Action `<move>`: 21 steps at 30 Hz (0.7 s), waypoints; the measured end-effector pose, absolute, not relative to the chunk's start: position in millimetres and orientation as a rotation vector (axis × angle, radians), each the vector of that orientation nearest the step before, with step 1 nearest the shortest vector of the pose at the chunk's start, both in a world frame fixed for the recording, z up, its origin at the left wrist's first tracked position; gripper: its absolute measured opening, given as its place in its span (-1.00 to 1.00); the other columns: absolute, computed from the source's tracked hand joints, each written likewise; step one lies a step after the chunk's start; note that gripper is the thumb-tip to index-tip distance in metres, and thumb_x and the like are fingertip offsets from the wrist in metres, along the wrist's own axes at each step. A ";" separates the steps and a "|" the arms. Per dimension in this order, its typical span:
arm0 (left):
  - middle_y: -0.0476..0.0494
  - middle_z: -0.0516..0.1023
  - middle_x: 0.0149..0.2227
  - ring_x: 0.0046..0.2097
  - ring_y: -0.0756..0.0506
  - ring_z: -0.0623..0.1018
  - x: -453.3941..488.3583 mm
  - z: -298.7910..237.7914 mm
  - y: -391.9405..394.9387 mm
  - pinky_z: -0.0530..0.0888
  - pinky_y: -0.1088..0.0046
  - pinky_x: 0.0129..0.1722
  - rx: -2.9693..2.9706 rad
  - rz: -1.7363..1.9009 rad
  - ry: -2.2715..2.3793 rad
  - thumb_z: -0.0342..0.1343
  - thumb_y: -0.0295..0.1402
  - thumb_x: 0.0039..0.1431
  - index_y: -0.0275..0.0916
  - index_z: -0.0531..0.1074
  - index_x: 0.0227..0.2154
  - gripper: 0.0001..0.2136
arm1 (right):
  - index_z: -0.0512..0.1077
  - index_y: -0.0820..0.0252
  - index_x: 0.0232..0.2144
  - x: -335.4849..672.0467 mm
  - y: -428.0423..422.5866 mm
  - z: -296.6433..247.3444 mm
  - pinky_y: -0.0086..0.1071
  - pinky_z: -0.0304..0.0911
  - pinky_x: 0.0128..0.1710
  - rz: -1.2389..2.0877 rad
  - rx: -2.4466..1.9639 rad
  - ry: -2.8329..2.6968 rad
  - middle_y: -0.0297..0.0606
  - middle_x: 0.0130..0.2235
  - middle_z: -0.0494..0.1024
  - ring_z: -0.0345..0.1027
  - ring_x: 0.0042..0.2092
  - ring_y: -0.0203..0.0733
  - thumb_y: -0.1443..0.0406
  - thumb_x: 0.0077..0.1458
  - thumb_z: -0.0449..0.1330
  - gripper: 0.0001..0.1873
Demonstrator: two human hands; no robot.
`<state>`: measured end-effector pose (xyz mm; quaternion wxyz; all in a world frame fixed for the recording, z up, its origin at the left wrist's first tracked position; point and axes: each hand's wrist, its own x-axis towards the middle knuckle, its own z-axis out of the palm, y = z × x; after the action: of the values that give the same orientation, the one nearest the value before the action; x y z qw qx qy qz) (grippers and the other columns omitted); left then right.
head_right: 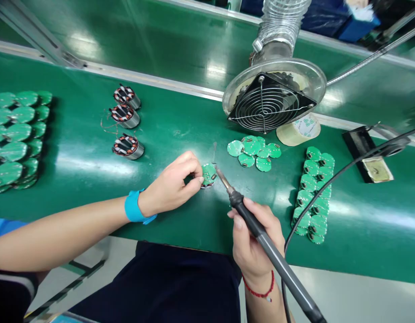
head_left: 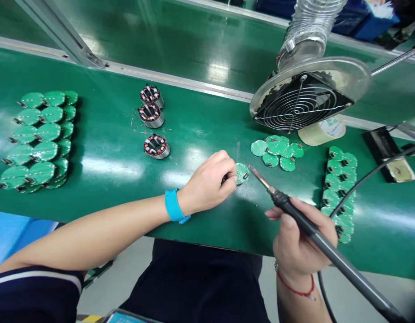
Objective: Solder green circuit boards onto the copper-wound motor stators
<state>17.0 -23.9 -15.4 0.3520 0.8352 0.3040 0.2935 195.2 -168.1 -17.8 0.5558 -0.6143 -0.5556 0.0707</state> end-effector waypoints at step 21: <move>-0.10 0.36 -0.36 -0.28 -0.13 0.34 24.0 -20.9 -26.2 0.36 0.31 -0.25 2.490 0.805 0.873 -0.04 -0.53 0.33 -0.16 0.26 -0.42 -0.80 | 0.57 0.01 0.04 196.7 -180.5 -25.7 -0.19 0.53 -0.43 0.152 -1.440 -1.365 -0.33 -0.36 0.66 0.57 -0.44 -0.12 0.26 0.30 0.34 -0.73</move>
<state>24.0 -26.2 -20.9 0.1904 0.8861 0.3107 0.2865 196.7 -180.5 -25.7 0.5445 -0.6069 -0.5754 0.0639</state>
